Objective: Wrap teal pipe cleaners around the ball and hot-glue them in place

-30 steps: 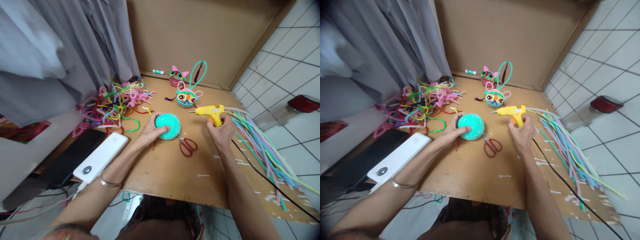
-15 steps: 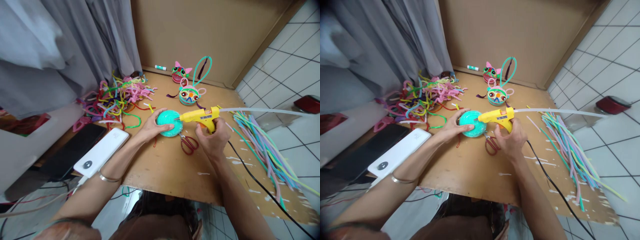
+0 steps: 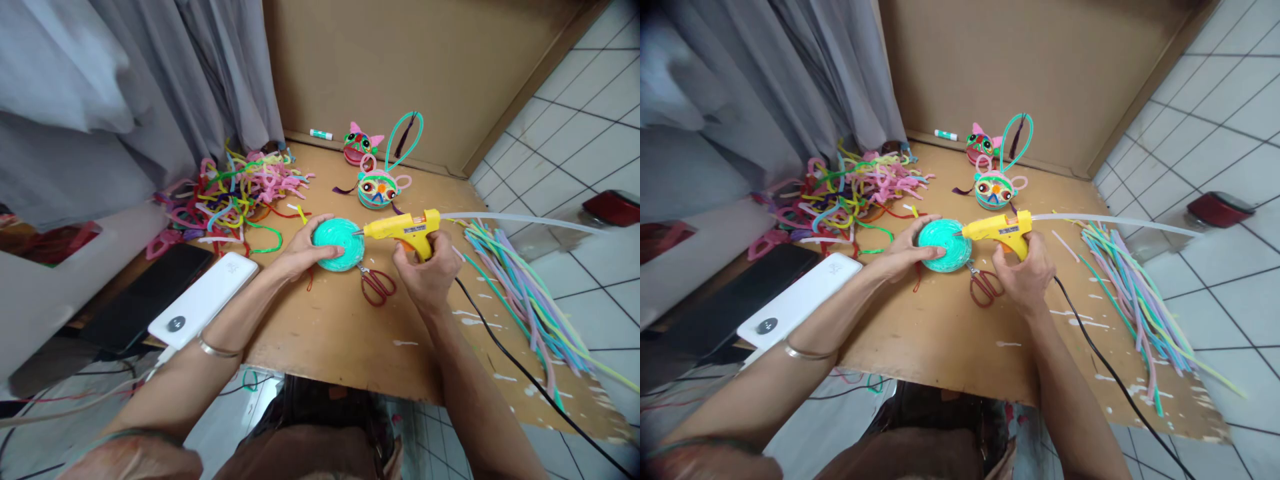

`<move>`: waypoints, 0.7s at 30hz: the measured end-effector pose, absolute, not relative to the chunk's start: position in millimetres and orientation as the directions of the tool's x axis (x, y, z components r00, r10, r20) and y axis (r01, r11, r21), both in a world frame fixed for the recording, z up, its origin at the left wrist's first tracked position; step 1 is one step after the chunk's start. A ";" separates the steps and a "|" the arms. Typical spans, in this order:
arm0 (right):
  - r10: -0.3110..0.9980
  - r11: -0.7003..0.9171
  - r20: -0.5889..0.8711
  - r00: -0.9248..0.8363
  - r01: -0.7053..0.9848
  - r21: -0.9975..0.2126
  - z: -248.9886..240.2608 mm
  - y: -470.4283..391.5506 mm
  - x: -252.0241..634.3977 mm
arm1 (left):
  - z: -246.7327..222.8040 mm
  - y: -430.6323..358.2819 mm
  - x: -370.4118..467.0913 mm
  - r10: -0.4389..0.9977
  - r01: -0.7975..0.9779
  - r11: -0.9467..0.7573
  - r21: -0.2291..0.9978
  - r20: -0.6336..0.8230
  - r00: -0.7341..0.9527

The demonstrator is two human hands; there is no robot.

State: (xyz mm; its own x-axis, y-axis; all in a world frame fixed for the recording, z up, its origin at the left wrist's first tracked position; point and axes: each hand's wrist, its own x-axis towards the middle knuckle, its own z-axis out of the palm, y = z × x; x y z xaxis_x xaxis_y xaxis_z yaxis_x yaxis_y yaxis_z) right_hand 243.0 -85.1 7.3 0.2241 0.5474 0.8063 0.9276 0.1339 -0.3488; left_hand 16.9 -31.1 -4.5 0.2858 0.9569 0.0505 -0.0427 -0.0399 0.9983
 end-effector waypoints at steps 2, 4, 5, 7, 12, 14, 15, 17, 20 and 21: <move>0.553 0.144 0.803 0.220 0.925 -0.352 7.1 -85.0 242.3 | -5.5 -30.7 16.6 0.955 -0.059 -0.035 0.998 0.050 0.293; 0.567 0.167 0.796 0.213 0.916 -0.364 6.6 -85.1 241.7 | -5.9 -30.7 16.5 0.953 -0.070 -0.036 0.997 0.055 0.297; 0.572 0.181 0.793 0.208 0.911 -0.370 6.4 -85.1 241.5 | -5.9 -30.7 16.5 0.953 -0.071 -0.040 0.997 0.059 0.299; 0.577 0.205 0.793 0.195 0.905 -0.372 6.1 -85.3 241.2 | -5.6 -30.8 16.3 0.952 -0.068 -0.049 0.996 0.067 0.297; 0.598 0.182 0.781 0.180 0.919 -0.351 6.5 -86.1 240.6 | -6.0 -29.4 16.1 0.958 -0.058 -0.045 0.997 0.059 0.280; 0.593 0.176 0.787 0.172 0.926 -0.335 6.9 -86.3 240.1 | -6.5 -28.9 16.5 0.959 -0.056 -0.045 0.997 0.059 0.278; 0.585 0.178 0.795 0.163 0.930 -0.322 7.0 -86.4 240.0 | -6.7 -28.7 16.8 0.959 -0.057 -0.046 0.997 0.060 0.277; 0.564 0.180 0.814 0.140 0.941 -0.287 6.8 -86.3 240.0 | -6.7 -28.8 17.6 0.961 -0.056 -0.039 0.998 0.053 0.271; 0.532 0.159 0.840 0.106 0.962 -0.222 5.0 -86.0 241.4 | -6.6 -29.6 18.8 0.967 -0.060 -0.025 0.998 0.039 0.253; 0.524 0.149 0.846 0.093 0.969 -0.198 4.2 -85.8 242.1 | -6.5 -30.0 19.2 0.968 -0.063 -0.020 0.998 0.036 0.249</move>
